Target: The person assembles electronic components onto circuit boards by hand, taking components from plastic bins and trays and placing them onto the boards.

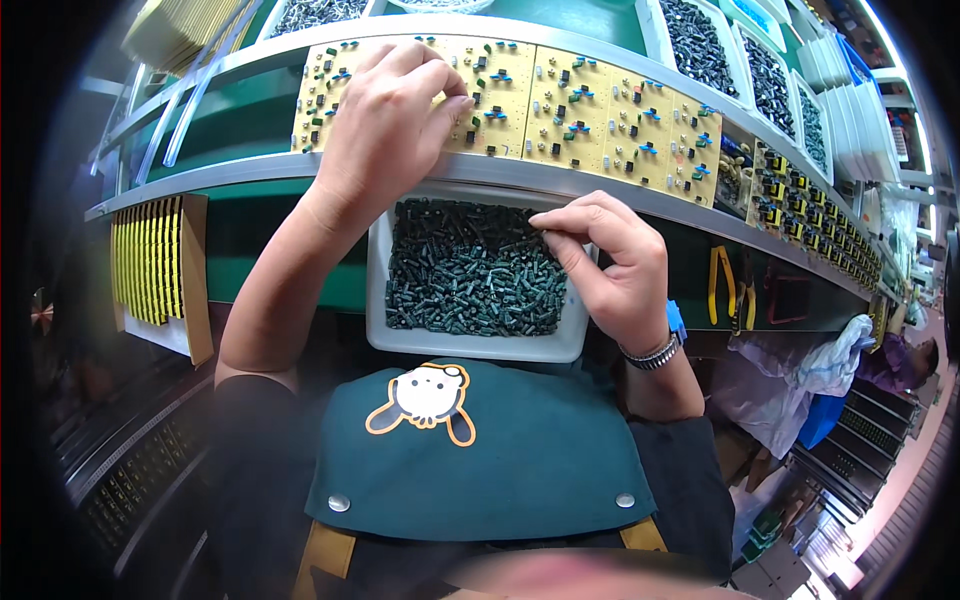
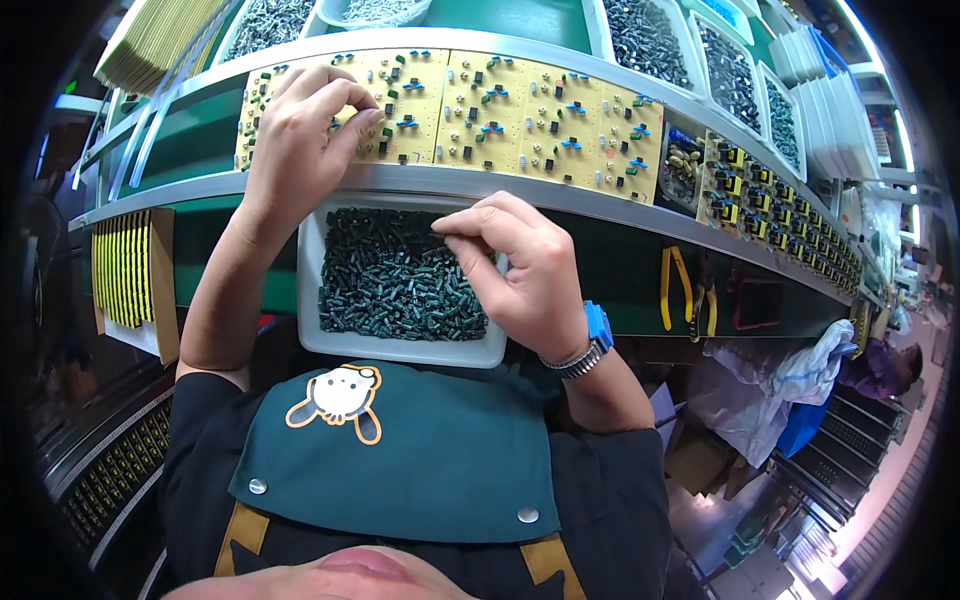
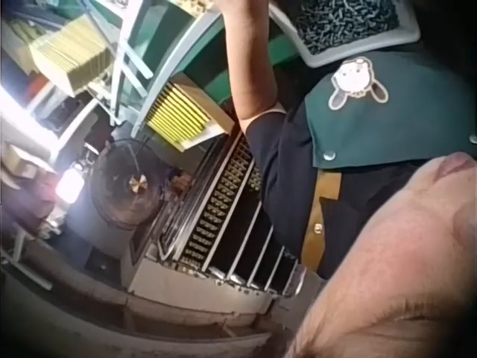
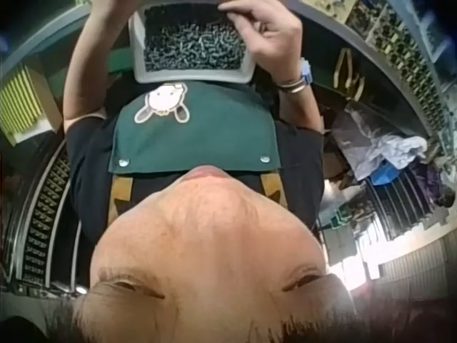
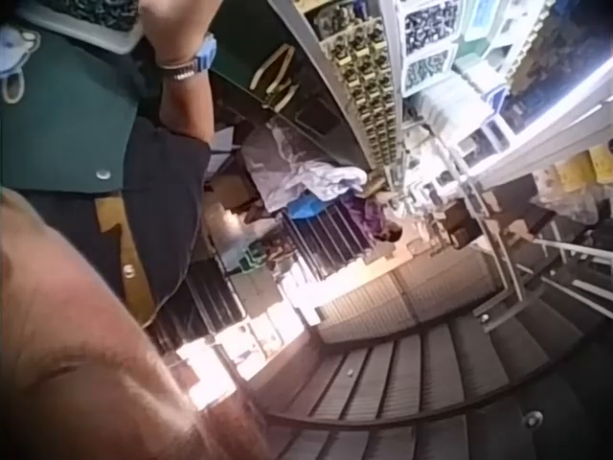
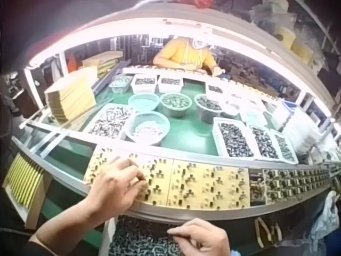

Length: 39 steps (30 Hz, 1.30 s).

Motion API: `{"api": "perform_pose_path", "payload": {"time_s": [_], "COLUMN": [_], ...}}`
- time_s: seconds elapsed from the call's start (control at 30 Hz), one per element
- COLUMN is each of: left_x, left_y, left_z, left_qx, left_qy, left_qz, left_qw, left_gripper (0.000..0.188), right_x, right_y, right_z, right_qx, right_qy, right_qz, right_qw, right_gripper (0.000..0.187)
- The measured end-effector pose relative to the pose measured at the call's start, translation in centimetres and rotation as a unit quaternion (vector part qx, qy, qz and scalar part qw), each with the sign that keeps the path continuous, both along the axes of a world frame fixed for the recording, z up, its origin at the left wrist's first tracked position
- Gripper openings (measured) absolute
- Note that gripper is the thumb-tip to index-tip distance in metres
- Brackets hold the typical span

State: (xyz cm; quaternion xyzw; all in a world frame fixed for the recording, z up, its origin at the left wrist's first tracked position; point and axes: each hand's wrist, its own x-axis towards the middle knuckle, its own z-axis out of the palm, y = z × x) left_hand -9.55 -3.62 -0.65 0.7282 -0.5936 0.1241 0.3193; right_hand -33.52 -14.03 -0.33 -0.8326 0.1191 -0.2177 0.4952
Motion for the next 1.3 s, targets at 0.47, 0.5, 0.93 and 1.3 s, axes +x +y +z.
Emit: {"api": "perform_pose_path", "payload": {"time_s": [0.47,0.5,0.93,1.3], "left_x": [-0.2,-0.2,0.0,-5.9], "left_y": [0.3,0.3,0.4,7.4], "left_z": [0.7,0.7,0.6,1.0], "left_qx": [0.009,0.008,0.0,0.363], "left_qy": [-0.073,-0.072,-0.068,0.067], "left_qz": [0.021,0.021,0.007,-0.207], "left_qw": [0.997,0.997,0.998,0.906], "left_gripper": [0.007,0.007,0.012,0.022], "right_x": [0.5,0.5,0.4,0.9], "right_y": [-0.1,-0.1,0.1,-1.1], "right_z": [-0.6,-0.6,0.2,0.5], "right_qx": [0.153,0.153,0.269,0.218], "right_qy": [-0.033,-0.032,-0.038,-0.03], "right_qz": [-0.066,-0.066,-0.077,-0.102], "right_qw": [0.985,0.986,0.959,0.97], "right_gripper": [0.024,0.024,0.017,0.006]}}
